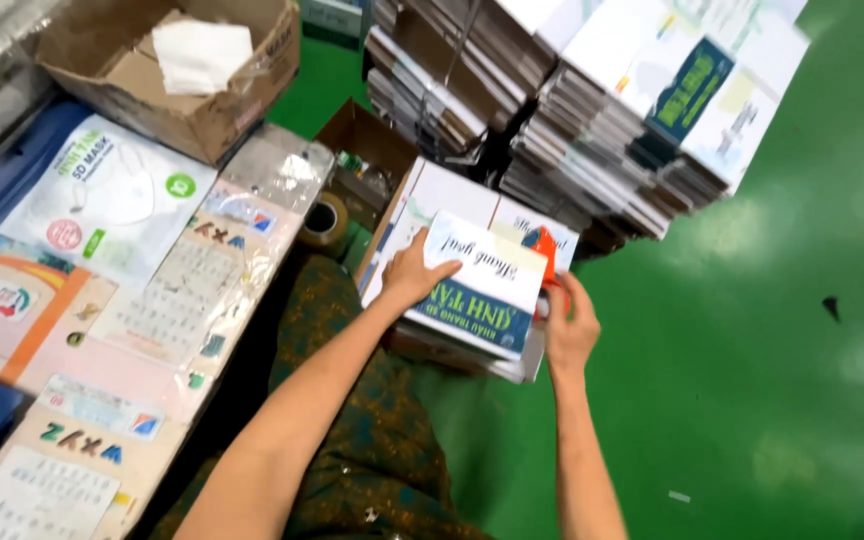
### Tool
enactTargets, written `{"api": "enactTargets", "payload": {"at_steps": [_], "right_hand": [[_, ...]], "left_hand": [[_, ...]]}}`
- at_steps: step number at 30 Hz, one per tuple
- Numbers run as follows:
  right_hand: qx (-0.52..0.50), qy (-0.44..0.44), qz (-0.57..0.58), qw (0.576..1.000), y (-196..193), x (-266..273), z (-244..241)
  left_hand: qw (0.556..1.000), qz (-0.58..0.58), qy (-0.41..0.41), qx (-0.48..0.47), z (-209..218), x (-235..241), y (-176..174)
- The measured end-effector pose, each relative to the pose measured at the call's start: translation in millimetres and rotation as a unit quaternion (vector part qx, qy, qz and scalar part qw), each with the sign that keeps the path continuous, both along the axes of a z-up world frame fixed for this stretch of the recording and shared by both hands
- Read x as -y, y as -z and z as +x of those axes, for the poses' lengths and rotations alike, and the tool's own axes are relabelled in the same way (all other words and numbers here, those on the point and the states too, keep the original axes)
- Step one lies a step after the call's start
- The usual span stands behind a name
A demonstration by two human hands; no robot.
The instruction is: The recorder is packing face masks into individual plastic bags and then into cardboard boxes, finishing by sealing the boxes with tape.
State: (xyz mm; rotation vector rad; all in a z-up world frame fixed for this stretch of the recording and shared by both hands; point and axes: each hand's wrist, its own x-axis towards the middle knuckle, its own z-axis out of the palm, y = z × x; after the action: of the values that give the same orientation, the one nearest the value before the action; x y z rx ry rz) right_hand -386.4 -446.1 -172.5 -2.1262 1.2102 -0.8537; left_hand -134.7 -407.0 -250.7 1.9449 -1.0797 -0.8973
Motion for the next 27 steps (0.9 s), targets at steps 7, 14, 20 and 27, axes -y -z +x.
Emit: {"api": "enactTargets", "payload": {"at_steps": [7,14,20,27], "right_hand": [[-0.303,0.033,-0.213,0.928,199,53,-67],[-0.073,0.157,-0.060,0.983,100,65,-86],[0.426,0.014,0.208,0.881,-13,0,-77],[0.428,-0.069,0.310,0.846,-9,-13,-13]], "left_hand": [[1.000,0.016,0.000,-0.025,-3,-2,-3],[0.997,0.023,0.073,-0.030,29,56,32],[0.959,-0.044,0.267,-0.086,31,127,52],[0.923,-0.071,0.376,-0.048,33,134,49]]}}
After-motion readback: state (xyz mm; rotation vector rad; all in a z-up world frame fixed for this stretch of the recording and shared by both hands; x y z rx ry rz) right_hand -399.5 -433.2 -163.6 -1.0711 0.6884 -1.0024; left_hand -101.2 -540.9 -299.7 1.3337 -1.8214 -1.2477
